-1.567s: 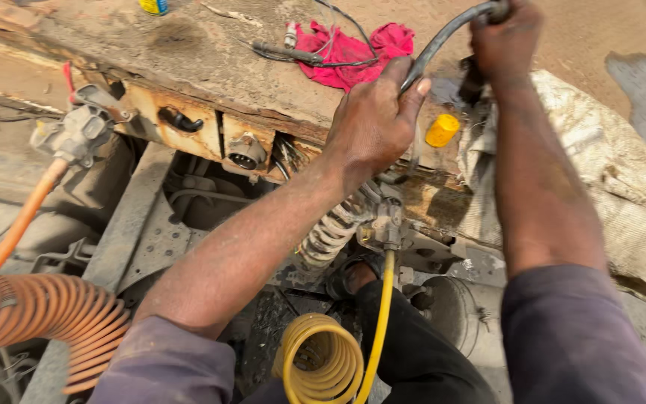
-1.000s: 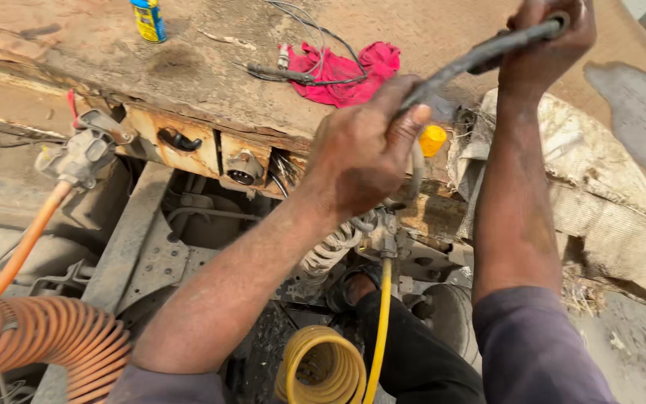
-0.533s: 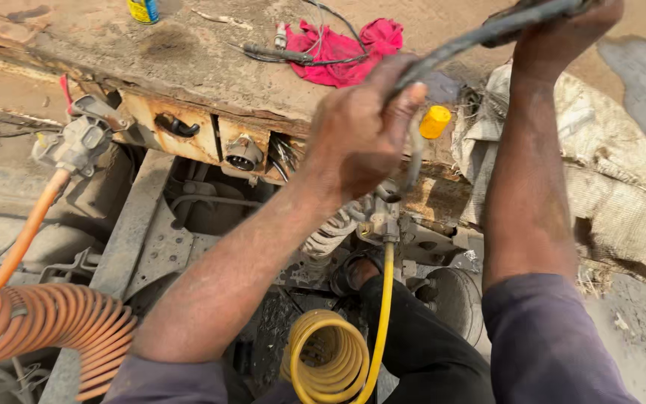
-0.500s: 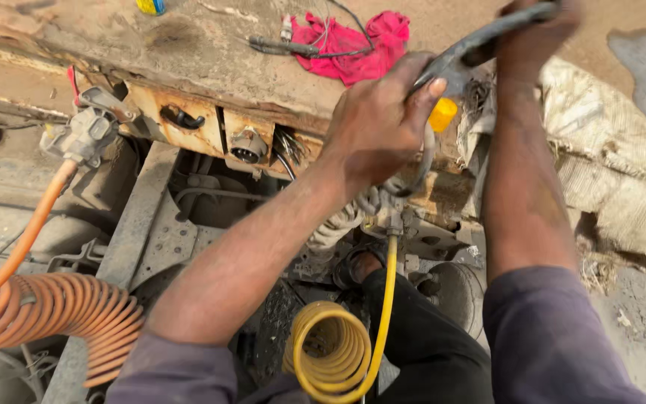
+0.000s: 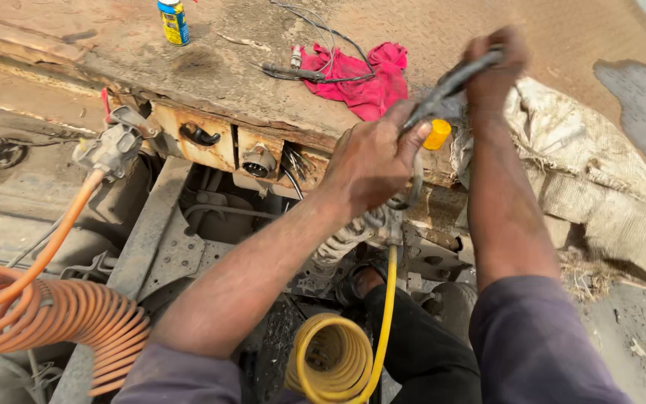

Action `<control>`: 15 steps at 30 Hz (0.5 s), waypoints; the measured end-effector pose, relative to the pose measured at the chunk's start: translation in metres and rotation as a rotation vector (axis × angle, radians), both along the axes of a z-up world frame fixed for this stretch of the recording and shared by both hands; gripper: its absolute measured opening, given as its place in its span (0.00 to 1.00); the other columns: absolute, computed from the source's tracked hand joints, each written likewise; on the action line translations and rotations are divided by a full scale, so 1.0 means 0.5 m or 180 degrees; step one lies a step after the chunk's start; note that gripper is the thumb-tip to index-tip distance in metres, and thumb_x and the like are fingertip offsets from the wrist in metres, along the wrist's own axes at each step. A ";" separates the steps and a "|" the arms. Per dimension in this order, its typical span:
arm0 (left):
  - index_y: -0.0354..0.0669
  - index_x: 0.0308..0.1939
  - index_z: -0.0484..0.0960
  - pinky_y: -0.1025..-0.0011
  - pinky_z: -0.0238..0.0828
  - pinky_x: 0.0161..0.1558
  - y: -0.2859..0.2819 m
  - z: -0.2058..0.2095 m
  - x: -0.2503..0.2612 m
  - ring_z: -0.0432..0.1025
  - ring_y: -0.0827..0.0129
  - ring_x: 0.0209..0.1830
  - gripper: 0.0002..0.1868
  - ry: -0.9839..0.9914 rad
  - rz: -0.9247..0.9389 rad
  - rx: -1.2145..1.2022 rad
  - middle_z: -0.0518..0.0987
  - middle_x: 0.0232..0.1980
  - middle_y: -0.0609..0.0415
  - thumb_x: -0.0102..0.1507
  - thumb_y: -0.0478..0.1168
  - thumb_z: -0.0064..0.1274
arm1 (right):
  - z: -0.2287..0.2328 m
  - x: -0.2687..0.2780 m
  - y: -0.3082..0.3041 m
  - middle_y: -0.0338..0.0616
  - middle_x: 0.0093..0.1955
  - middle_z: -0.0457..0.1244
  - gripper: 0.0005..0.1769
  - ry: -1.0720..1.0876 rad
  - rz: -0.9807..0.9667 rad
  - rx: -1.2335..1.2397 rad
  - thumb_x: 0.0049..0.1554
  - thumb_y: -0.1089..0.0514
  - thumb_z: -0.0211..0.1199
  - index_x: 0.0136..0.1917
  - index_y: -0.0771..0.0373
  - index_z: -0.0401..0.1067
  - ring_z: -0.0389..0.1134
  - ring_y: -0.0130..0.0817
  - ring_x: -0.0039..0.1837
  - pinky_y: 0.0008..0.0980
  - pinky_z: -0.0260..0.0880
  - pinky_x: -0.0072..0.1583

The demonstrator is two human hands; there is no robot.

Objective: The person works on a vehicle's electrical system, cleaning a multi-pin connector with a cloth and then inserting a wire into one of the connector's ports. The task involves handling coiled hoses and wires near the vehicle's undercarriage.

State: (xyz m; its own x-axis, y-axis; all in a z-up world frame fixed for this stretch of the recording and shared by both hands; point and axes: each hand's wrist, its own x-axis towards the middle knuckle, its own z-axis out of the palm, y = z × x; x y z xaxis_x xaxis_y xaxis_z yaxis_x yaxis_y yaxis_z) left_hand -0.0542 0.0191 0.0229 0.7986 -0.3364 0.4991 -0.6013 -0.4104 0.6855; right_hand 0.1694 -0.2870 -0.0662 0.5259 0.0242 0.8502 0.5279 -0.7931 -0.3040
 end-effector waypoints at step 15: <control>0.35 0.68 0.72 0.64 0.77 0.53 0.249 -0.492 -0.319 0.75 0.62 0.59 0.23 0.1862 -0.0789 -0.1828 0.76 0.63 0.47 0.71 0.42 0.55 | -0.024 -0.659 0.445 0.49 0.80 0.53 0.42 -0.1033 0.2540 -0.2925 0.53 0.56 0.78 0.76 0.45 0.62 0.51 0.44 0.83 0.48 0.50 0.83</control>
